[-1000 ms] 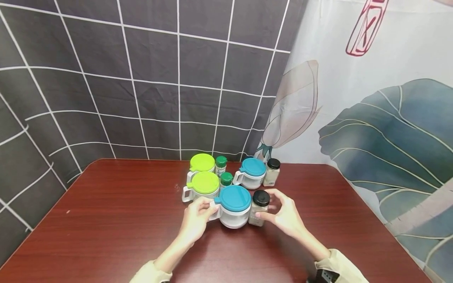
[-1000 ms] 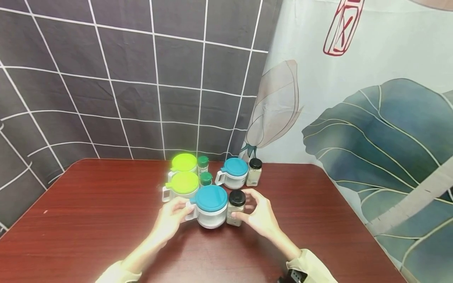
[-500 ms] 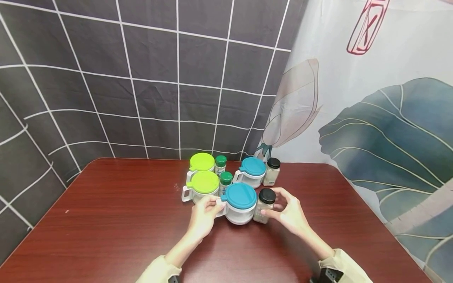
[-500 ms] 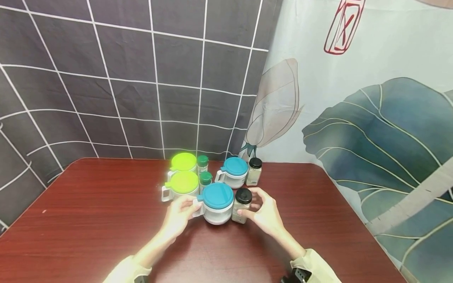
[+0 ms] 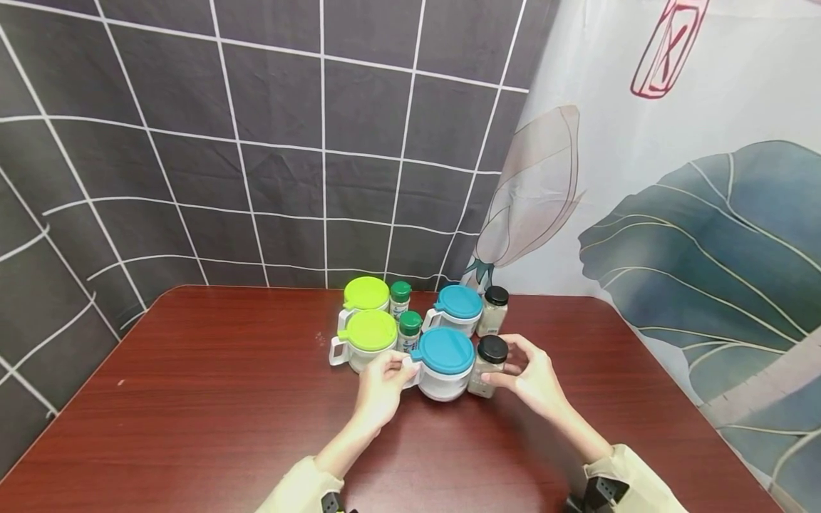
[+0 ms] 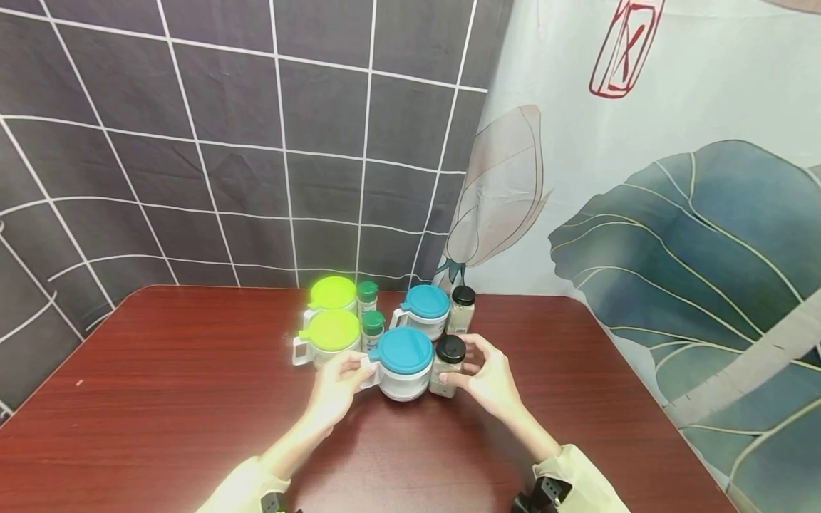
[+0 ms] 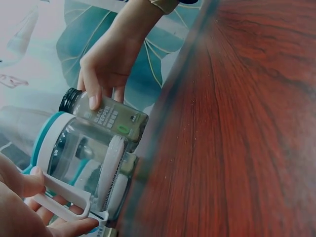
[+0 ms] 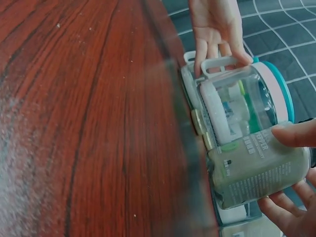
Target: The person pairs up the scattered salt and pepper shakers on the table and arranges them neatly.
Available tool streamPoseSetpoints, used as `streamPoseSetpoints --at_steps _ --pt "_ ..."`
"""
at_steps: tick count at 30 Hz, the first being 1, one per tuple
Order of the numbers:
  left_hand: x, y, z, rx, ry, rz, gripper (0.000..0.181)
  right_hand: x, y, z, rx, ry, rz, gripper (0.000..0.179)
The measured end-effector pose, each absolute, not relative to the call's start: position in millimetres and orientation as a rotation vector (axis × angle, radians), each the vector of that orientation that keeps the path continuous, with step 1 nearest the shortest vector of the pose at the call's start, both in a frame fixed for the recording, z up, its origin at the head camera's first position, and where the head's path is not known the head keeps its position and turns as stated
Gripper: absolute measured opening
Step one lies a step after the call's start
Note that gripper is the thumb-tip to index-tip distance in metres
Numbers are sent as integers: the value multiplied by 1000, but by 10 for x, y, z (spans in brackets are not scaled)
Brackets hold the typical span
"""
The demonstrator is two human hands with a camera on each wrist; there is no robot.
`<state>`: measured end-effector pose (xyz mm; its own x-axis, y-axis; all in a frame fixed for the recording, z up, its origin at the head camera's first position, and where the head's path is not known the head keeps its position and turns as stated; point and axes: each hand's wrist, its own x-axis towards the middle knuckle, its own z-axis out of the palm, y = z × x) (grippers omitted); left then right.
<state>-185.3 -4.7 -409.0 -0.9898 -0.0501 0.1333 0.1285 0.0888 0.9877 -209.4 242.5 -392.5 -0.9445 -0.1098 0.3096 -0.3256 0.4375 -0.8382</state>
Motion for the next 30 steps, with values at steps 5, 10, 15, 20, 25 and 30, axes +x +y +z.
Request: streamPoseSetpoints --at_steps 5,10,15,20,25,30 --pt "-1898 14 -4102 -76 -2209 -2060 18 -2130 2466 -3908 350 -2479 1550 55" --pt "-1936 62 -4104 -92 -2199 -2071 17 -2181 2516 -3917 309 -2500 1570 55" --pt "-1966 97 -4122 -69 -2205 -2061 17 -2212 2545 -3918 296 -2516 1561 56" --pt "-1985 129 -4132 -47 -2194 -2066 18 -2249 2566 -3912 282 -2542 1521 56" --pt "-1972 161 -4107 -55 -2153 -2085 20 -2291 2586 -3911 260 -2571 1488 56" --pt "-1971 212 -4111 -53 -2099 -2121 19 -2320 2616 -3900 258 -2572 1484 56"
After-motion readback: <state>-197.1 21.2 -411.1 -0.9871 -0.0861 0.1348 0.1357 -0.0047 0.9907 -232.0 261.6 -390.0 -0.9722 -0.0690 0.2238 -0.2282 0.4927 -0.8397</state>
